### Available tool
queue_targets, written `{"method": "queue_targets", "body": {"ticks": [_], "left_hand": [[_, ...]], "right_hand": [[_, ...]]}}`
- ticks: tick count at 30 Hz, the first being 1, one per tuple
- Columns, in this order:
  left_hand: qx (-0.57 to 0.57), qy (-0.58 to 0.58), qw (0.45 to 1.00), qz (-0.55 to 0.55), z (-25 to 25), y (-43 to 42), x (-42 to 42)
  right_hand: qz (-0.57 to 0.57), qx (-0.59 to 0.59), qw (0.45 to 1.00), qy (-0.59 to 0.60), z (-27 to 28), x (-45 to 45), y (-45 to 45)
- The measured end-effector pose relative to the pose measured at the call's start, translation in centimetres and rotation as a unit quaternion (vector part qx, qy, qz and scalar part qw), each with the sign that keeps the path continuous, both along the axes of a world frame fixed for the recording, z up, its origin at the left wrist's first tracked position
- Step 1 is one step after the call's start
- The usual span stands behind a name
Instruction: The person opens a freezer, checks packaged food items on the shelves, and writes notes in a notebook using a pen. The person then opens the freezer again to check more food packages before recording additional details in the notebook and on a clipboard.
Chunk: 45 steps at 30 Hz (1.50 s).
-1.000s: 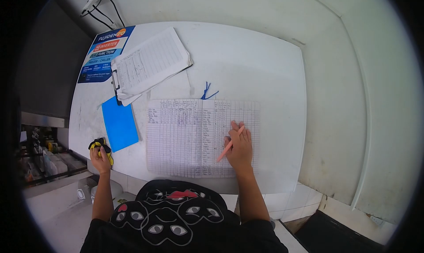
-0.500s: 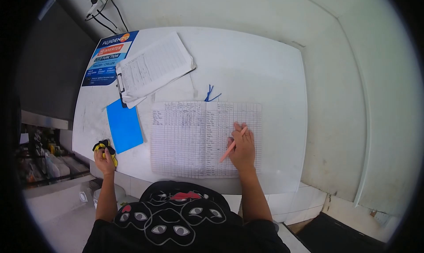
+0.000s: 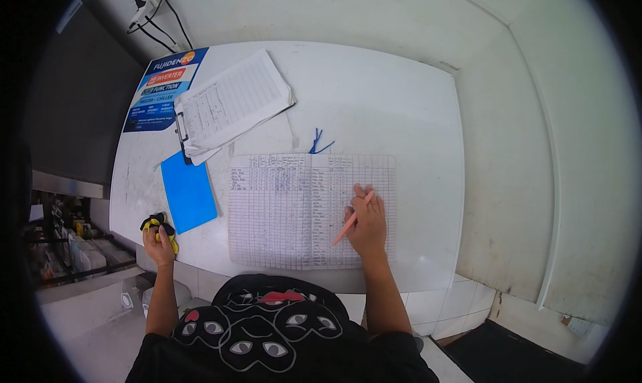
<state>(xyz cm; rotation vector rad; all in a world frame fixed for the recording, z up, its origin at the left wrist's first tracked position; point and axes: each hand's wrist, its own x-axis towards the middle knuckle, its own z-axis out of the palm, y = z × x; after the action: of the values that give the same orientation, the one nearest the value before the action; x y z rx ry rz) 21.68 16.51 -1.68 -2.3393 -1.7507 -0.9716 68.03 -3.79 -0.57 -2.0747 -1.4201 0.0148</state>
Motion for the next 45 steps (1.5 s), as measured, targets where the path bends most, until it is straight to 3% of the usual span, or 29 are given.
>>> {"method": "queue_targets", "body": {"ticks": [3,8,9,10,14,20,23,25,28,31,34,36,38,40,44,45], "left_hand": [[-0.034,0.004,0.999,0.023,-0.2,-0.1,-0.4],[0.013,0.028,0.999,0.036,-2.0,0.1,-1.7],[-0.038,-0.001,0.999,0.038,-0.6,-0.2,-0.9],[0.023,0.021,0.999,0.030,-1.0,0.0,-0.9],[0.003,0.002,0.999,0.042,0.8,-0.2,0.5],[0.017,-0.021,0.999,0.038,1.5,-0.2,1.0],[0.000,-0.026,0.999,0.037,1.5,-0.2,0.6],[0.004,-0.024,0.999,0.035,1.4,0.0,0.4],[-0.088,0.013,0.996,0.031,4.2,0.3,0.8],[0.045,0.120,0.987,0.097,9.1,1.9,3.9],[-0.114,-0.142,0.983,0.027,4.9,7.0,4.4],[-0.267,-0.277,0.923,0.032,5.6,11.2,7.4],[-0.300,-0.317,0.899,-0.025,2.0,16.2,9.2],[-0.421,-0.414,0.807,-0.003,3.8,18.9,12.2],[-0.575,-0.373,0.727,-0.052,5.1,22.1,14.0],[-0.512,-0.404,0.754,-0.081,4.9,21.8,14.7]], "right_hand": [[0.000,0.018,1.000,-0.001,0.3,0.0,0.1],[0.006,0.050,0.999,-0.005,-0.5,0.4,0.0],[0.000,0.046,0.999,-0.009,-0.6,0.2,0.1],[-0.007,0.042,0.999,-0.015,-0.3,0.1,0.1],[-0.014,0.023,0.999,0.035,1.8,-0.2,2.2],[0.129,0.056,0.989,0.039,4.1,-2.7,12.9],[0.065,0.057,0.992,0.096,3.1,-2.8,19.0],[0.059,0.073,0.993,0.073,2.6,-2.2,22.7],[0.098,0.099,0.986,0.094,2.2,-3.5,26.0],[0.210,0.124,0.966,0.084,1.8,-6.5,27.9],[0.315,0.129,0.938,0.064,1.3,-10.7,28.5],[0.351,0.119,0.925,0.085,1.4,-12.9,28.4],[0.360,0.102,0.918,0.133,1.5,-14.4,28.2],[0.351,0.080,0.919,0.162,1.0,-14.9,27.8],[0.337,0.067,0.922,0.177,0.6,-14.8,26.9],[0.340,0.074,0.919,0.186,0.8,-14.7,26.9]]}}
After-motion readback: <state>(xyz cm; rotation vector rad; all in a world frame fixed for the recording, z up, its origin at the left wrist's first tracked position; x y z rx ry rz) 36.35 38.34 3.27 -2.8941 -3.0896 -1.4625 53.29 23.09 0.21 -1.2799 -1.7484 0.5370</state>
